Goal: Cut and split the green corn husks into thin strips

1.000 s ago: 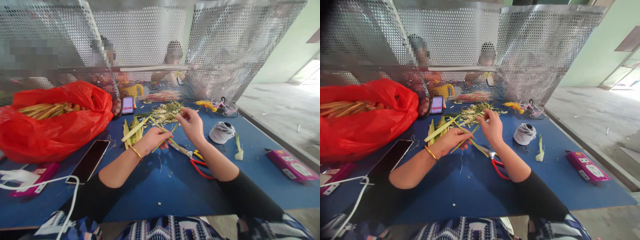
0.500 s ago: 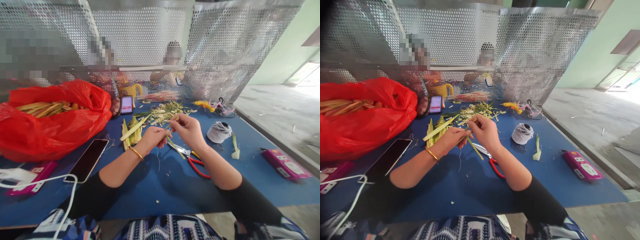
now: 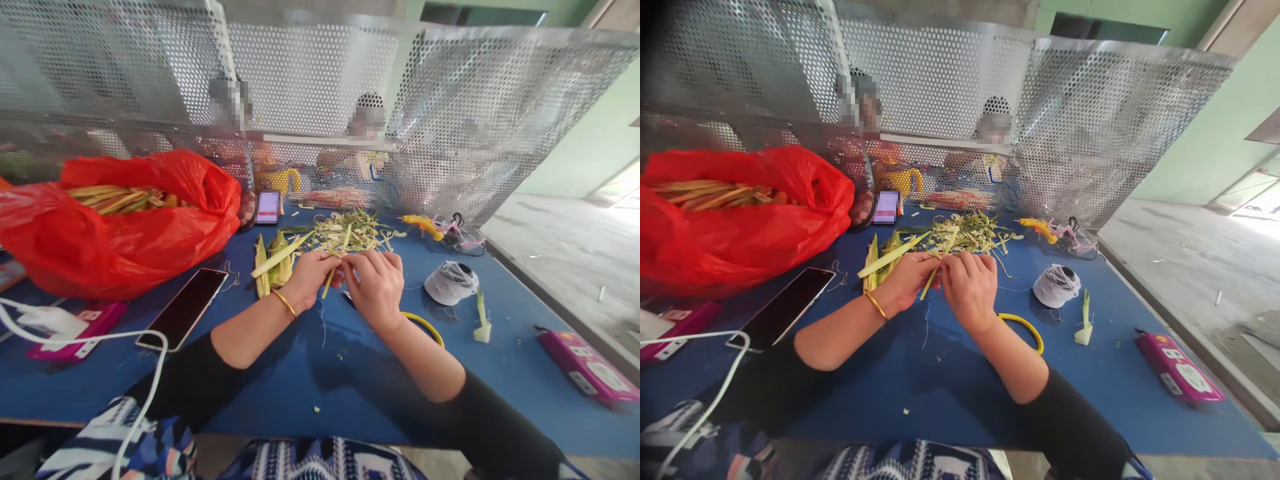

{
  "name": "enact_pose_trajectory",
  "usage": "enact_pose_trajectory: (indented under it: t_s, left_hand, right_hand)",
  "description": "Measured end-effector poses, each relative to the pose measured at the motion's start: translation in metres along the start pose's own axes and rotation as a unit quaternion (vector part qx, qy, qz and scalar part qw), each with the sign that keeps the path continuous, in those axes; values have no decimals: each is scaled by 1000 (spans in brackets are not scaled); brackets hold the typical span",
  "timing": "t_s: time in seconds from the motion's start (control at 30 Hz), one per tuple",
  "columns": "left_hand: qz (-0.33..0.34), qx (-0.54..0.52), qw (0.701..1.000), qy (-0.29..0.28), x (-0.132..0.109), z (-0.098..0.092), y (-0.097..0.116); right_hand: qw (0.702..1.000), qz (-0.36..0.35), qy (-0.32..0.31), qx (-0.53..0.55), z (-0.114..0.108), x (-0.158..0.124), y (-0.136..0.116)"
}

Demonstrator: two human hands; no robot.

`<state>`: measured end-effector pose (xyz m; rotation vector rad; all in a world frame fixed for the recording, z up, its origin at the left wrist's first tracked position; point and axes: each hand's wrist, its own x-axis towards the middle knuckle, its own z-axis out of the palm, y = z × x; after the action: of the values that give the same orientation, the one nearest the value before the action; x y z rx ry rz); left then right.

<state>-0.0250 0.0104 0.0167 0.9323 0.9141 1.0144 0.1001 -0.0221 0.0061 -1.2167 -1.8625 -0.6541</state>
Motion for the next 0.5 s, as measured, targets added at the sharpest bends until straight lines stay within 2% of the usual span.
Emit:
enact_pose_trajectory:
  t_s: [0.2, 0.33, 0.5]
  left_hand:
    - [-7, -57, 997, -53, 3, -4, 4]
    - [-38, -87, 994, -49, 3, -5, 8]
    - [-1, -75, 996, -37, 6, -7, 4]
  right_hand:
    - [997, -25, 66, -19, 7, -2, 3]
    - [998, -31, 55, -19, 8, -3, 5]
    - [996, -77, 40, -26, 10, -4, 4]
